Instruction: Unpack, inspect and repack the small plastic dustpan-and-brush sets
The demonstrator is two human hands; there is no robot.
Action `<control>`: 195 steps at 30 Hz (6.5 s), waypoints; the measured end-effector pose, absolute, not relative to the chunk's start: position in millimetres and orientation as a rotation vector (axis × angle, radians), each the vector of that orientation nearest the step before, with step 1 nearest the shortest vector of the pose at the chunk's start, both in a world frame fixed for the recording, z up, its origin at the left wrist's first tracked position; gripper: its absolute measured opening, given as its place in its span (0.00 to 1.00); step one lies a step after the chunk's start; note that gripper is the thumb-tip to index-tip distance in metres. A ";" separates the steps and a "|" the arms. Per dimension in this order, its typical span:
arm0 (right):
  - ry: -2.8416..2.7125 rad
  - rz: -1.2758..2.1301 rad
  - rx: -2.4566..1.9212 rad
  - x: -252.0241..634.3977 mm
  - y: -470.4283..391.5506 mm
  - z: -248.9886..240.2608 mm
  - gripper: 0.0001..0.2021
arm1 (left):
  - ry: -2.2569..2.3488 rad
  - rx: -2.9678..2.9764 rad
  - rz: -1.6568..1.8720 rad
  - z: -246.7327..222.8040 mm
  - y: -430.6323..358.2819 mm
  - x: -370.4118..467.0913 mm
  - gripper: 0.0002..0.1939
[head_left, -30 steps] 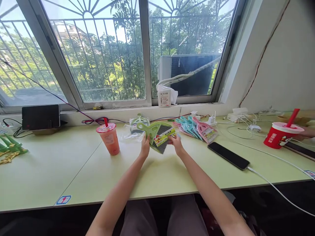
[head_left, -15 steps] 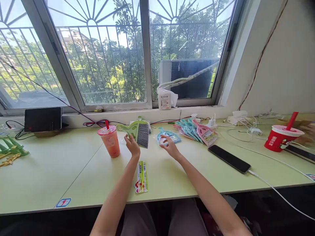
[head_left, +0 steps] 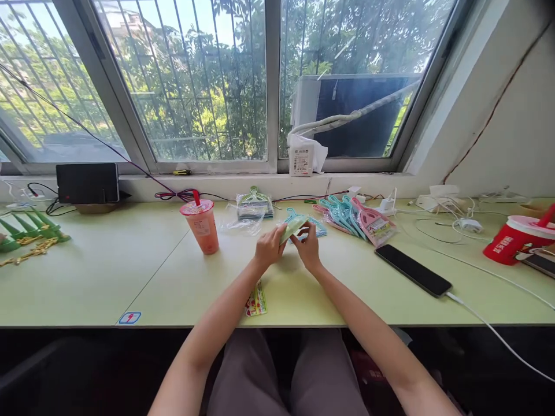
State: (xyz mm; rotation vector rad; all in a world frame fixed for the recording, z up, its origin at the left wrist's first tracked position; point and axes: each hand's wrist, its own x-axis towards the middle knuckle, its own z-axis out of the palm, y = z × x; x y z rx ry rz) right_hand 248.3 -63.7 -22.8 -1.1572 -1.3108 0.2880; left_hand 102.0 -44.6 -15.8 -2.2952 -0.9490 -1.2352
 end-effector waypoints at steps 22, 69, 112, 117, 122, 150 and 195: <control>-2.170 0.269 -1.235 330.9 -123.0 83.1 0.12 | -1.870 -2.115 -1.428 34.6 -8.2 37.7 0.22; -2.273 0.783 -1.275 347.7 -127.4 20.5 0.11 | -1.754 -2.425 -1.817 30.3 -16.8 50.8 0.23; -1.183 0.391 -1.029 291.4 -58.4 -0.7 0.21 | -1.296 -3.272 -1.747 13.3 -30.1 97.0 0.21; -1.431 -0.218 -1.035 285.0 -75.7 -2.1 0.16 | -1.657 -3.194 -2.272 -5.4 -15.1 95.1 0.21; -2.089 0.101 -0.913 241.3 -97.0 -16.6 0.10 | -1.649 -2.470 -3.103 -3.5 -7.1 90.1 0.20; -2.323 1.081 -0.929 247.3 -85.1 -18.8 0.08 | -1.828 -1.706 -3.601 -7.7 -5.2 78.7 0.26; -1.202 0.390 -1.037 302.9 -55.8 -8.6 0.24 | -1.706 -2.400 -3.494 -14.0 -31.9 119.6 0.35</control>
